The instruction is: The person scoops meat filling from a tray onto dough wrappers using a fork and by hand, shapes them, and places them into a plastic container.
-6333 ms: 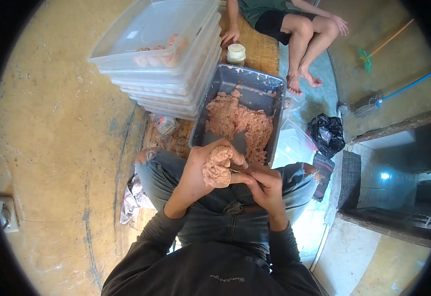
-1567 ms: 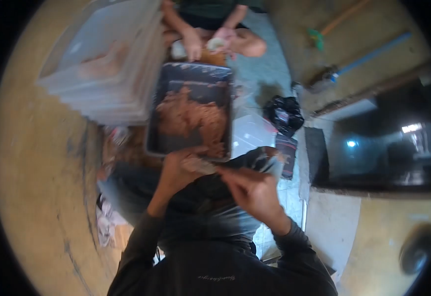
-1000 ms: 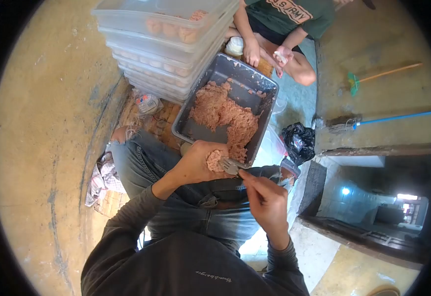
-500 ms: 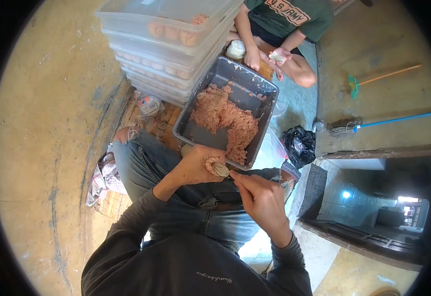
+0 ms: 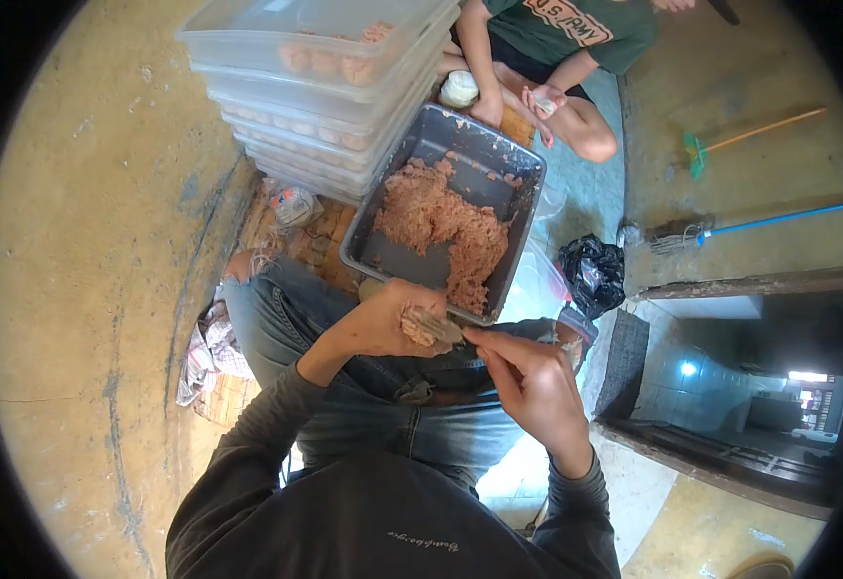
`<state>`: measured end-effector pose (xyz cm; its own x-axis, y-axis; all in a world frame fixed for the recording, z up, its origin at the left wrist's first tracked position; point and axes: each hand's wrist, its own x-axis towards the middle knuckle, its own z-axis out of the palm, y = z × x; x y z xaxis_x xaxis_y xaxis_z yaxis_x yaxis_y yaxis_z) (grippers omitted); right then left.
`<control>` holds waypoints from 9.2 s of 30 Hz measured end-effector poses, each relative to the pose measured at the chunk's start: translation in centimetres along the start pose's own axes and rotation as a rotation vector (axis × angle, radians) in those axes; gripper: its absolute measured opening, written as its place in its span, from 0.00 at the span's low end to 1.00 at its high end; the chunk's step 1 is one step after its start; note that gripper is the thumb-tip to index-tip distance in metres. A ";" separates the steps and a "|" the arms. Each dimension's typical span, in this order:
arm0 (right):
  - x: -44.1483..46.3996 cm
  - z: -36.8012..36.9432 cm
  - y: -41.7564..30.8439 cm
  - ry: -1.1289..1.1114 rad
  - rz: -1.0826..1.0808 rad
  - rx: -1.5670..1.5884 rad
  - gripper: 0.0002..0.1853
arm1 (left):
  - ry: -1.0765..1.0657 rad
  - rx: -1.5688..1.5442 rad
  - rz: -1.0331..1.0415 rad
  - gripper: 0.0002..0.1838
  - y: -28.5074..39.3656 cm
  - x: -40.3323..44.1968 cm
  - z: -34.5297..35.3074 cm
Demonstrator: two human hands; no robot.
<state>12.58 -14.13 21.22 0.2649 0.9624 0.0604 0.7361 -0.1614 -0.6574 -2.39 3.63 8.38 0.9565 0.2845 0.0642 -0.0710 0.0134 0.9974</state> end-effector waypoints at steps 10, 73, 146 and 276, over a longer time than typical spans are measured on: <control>-0.1 -0.6 -0.9 0.035 -0.008 0.083 0.16 | -0.090 -0.044 -0.006 0.15 0.0 -0.1 0.1; -2.9 4.0 2.4 0.276 -0.003 -0.081 0.06 | 0.271 0.147 0.134 0.22 0.0 1.2 2.8; -9.7 14.7 16.8 0.723 0.404 0.083 0.08 | 0.039 1.122 -0.077 0.26 20.0 17.4 -26.2; -2.8 6.9 13.1 0.374 0.331 -0.354 0.05 | 0.359 -0.298 -0.364 0.13 -10.0 -4.8 1.7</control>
<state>17.17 -17.44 7.30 0.6687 0.7170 0.1970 0.7223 -0.5634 -0.4010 -5.84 0.48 -1.81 0.7821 0.5172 -0.3476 0.1176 0.4253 0.8974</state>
